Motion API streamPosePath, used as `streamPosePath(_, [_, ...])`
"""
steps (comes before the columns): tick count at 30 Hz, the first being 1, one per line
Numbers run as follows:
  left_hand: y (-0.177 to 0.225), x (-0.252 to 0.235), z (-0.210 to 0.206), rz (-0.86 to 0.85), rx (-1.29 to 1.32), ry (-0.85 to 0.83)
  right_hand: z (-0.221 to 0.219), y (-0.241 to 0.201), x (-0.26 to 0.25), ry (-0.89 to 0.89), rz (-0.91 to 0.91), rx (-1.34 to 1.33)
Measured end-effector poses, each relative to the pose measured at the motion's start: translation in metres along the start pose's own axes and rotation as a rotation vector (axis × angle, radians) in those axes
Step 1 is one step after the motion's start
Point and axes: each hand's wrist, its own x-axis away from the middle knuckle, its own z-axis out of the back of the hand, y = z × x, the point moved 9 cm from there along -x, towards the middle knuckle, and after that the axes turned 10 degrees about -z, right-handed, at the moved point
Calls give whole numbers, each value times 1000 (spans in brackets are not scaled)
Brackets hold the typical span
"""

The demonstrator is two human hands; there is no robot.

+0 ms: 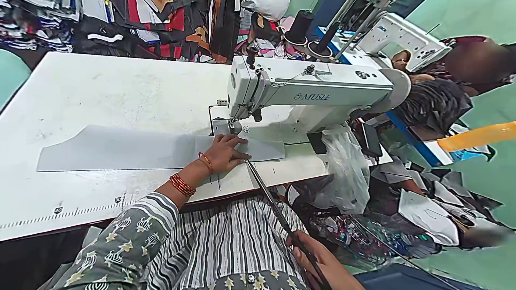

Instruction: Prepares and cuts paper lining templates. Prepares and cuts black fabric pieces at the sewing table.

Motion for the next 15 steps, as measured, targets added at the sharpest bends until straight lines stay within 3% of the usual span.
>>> streamPosePath(15, [0,-1,-1,8,-13,-10,-2,1,-2,-17,-2,-39])
